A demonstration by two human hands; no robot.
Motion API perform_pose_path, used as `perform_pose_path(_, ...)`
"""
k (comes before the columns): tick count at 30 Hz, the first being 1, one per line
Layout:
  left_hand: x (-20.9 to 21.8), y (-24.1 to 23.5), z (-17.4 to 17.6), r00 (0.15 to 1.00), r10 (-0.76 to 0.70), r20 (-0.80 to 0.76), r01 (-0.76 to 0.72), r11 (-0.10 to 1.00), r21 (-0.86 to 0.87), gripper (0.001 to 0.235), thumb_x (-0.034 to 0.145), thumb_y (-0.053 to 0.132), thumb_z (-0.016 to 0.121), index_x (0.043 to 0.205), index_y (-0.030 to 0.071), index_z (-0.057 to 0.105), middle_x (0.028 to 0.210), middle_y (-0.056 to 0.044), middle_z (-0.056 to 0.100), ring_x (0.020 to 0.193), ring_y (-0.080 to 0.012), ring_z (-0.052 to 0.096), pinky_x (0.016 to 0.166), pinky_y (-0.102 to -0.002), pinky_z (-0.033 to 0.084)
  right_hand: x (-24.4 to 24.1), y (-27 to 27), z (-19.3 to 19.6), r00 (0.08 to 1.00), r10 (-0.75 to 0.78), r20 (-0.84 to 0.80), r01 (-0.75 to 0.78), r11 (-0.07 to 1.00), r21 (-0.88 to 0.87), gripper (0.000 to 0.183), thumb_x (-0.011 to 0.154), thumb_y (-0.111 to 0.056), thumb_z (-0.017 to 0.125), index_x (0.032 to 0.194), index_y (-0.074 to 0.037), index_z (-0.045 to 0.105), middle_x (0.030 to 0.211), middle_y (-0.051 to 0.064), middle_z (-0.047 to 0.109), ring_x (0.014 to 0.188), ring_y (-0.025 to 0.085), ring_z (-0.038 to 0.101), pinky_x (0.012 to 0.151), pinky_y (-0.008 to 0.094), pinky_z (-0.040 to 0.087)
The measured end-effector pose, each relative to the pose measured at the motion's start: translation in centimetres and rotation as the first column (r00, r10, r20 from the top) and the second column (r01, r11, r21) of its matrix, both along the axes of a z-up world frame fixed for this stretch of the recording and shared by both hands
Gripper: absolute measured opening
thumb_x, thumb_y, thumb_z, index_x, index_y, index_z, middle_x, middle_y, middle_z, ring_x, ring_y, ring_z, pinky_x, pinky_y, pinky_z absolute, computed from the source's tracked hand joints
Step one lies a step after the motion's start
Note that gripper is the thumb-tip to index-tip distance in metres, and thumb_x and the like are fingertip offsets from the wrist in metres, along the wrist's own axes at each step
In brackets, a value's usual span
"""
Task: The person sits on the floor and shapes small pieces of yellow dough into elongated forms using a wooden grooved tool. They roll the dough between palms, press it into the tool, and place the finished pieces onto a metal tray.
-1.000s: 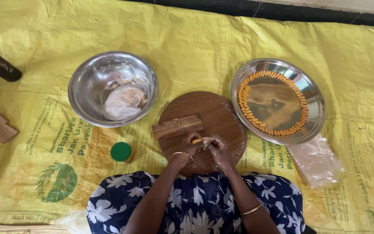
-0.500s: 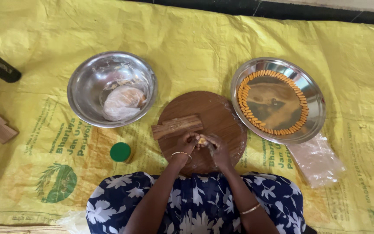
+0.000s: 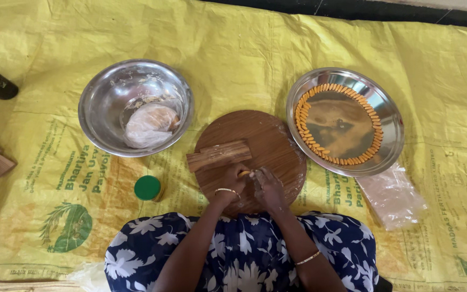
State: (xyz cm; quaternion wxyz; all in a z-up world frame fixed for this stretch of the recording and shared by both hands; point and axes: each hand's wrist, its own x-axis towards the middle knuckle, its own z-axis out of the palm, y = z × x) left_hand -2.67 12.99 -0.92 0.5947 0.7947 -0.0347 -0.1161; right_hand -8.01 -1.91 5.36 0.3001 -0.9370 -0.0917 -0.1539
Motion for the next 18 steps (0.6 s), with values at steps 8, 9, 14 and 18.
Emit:
perform_pose_path(8,-0.1,0.4,-1.0,0.963,-0.07,0.258,0.055,0.996,0.065,0.019,0.083,-0.003,0.06,0.1,0.004,0.067,0.101,-0.016,0.069,0.098,-0.0306,0.067,0.087,-0.041,0.053,0.5,-0.1,-0.8,0.998,-0.005,-0.066,0.025,0.949,0.313,0.013,0.098,-0.014,0.065,0.103,-0.006,0.074,0.093,0.01,0.073,0.076,0.024,0.067,0.063,0.037,0.055)
perform_pose_path(9,-0.1,0.4,-0.7,0.968,-0.089,0.233,0.087,0.996,0.016,0.017,0.084,-0.003,0.06,0.099,0.003,0.067,0.099,-0.014,0.068,0.095,-0.0275,0.067,0.085,-0.039,0.053,0.7,-0.4,-1.0,0.991,0.003,-0.131,0.049,0.918,0.392,0.013,0.099,-0.016,0.065,0.103,-0.007,0.075,0.089,0.007,0.074,0.07,0.019,0.066,0.058,0.034,0.054)
perform_pose_path(14,0.0,-0.3,-0.2,0.991,-0.132,-0.02,0.121,0.95,-0.288,0.009,0.101,0.006,0.057,0.1,0.003,0.065,0.081,-0.005,0.062,0.072,-0.0133,0.059,0.066,-0.029,0.051,1.2,-1.5,-1.4,0.842,0.117,-0.526,0.372,0.58,0.725,0.018,0.103,-0.012,0.059,0.105,-0.003,0.073,0.085,0.006,0.072,0.07,0.012,0.063,0.063,0.027,0.054)
perform_pose_path(18,0.3,-0.5,-0.4,0.989,-0.08,-0.125,0.028,0.928,-0.372,0.017,0.104,0.014,0.054,0.104,0.005,0.068,0.078,-0.001,0.06,0.064,-0.0079,0.055,0.056,-0.025,0.049,1.4,-1.2,-1.3,0.897,0.134,-0.421,0.293,0.532,0.794,0.018,0.101,-0.011,0.062,0.111,0.0,0.072,0.089,0.007,0.071,0.073,0.013,0.064,0.067,0.026,0.054)
